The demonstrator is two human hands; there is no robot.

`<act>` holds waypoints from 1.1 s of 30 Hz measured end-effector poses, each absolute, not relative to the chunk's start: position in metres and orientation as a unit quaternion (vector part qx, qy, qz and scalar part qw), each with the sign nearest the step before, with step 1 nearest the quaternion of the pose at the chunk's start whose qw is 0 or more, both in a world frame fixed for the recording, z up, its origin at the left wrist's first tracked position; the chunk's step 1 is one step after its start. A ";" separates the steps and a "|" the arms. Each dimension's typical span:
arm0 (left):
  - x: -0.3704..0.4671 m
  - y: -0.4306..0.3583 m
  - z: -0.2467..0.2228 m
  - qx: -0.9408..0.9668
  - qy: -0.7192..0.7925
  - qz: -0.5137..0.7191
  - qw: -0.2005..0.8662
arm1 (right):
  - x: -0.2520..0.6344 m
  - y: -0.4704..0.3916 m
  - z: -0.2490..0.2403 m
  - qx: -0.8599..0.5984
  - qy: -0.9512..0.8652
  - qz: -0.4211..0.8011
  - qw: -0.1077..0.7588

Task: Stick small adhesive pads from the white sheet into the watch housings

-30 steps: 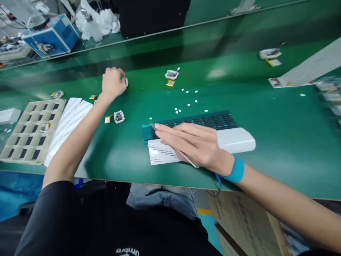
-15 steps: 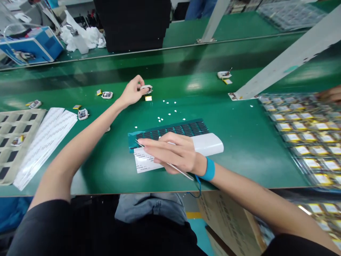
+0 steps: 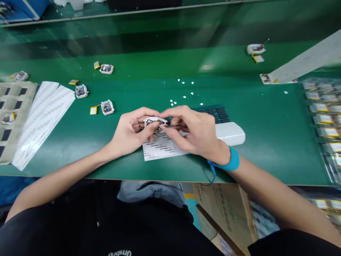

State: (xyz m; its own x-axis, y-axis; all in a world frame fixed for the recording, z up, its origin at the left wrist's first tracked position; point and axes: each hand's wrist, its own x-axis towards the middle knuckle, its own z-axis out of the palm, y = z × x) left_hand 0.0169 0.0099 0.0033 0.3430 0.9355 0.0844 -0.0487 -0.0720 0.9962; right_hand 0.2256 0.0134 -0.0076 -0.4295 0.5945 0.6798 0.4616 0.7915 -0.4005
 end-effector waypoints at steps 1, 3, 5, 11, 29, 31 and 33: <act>0.017 0.009 0.002 0.586 0.377 0.438 0.568 | 0.226 0.013 -0.007 -0.299 -0.850 0.079 0.427; 0.016 0.006 0.000 0.583 0.381 0.447 0.562 | 0.227 0.011 -0.007 -0.278 -0.859 0.075 0.424; 0.015 0.004 0.000 0.587 0.384 0.451 0.552 | 0.226 0.011 -0.008 -0.279 -0.861 0.062 0.421; 0.013 -0.004 0.000 0.578 0.404 0.441 0.555 | 0.221 0.008 -0.013 -0.332 -0.854 -0.040 0.399; 0.010 -0.006 0.004 0.585 0.418 0.420 0.553 | 0.219 0.012 -0.011 -0.332 -0.826 0.055 0.452; 0.009 -0.003 0.006 0.581 0.411 0.401 0.577 | 0.221 0.014 -0.013 -0.335 -0.827 0.038 0.450; 0.008 -0.002 0.008 0.572 0.406 0.396 0.592 | 0.224 0.013 -0.015 -0.326 -0.839 0.020 0.436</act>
